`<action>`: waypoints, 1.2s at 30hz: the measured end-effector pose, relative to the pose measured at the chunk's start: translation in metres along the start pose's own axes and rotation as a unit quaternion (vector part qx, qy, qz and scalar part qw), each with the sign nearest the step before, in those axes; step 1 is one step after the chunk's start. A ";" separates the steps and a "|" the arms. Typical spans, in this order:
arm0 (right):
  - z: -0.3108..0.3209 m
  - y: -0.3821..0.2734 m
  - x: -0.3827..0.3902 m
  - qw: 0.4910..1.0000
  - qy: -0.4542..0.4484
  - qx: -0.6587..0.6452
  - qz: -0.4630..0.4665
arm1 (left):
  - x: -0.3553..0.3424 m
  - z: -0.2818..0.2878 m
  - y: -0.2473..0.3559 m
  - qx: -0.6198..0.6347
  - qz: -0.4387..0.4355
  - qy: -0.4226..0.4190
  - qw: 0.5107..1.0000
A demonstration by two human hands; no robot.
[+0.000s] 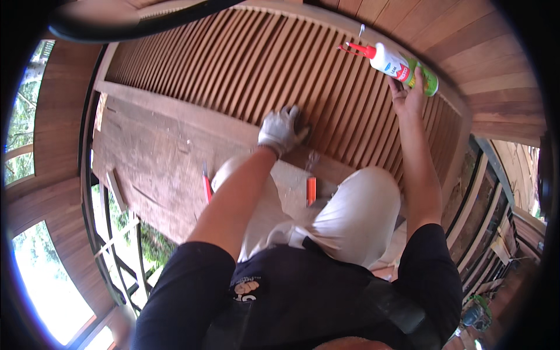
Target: The person measures and marks a wooden slat using a square and pencil, then applies glue to the slat and the ceiling structure. The person positions the slat onto the ceiling and secures it in place.
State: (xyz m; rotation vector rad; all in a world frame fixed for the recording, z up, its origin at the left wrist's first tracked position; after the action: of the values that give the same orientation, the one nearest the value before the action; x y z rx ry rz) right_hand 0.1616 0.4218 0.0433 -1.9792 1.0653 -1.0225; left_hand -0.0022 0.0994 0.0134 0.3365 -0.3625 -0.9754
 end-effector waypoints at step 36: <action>-0.077 0.052 -0.172 0.410 -0.171 0.831 0.336 | 0.022 0.008 -0.074 0.738 0.051 0.284 0.610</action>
State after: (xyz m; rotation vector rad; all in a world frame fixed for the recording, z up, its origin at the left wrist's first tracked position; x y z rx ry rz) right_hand 0.0142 0.5348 -0.0178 0.0683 0.0799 -0.5225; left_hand -0.0492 0.0416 -0.0080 2.0802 -0.5198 -0.1628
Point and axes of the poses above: each hand's wrist, its own x-axis away from the middle knuckle, its own z-axis out of the back of the hand, y = z × x, the point moved 5 cm from there along -x, towards the middle knuckle, and after that the axes turned 9 degrees about x, right-handed, at the moved point
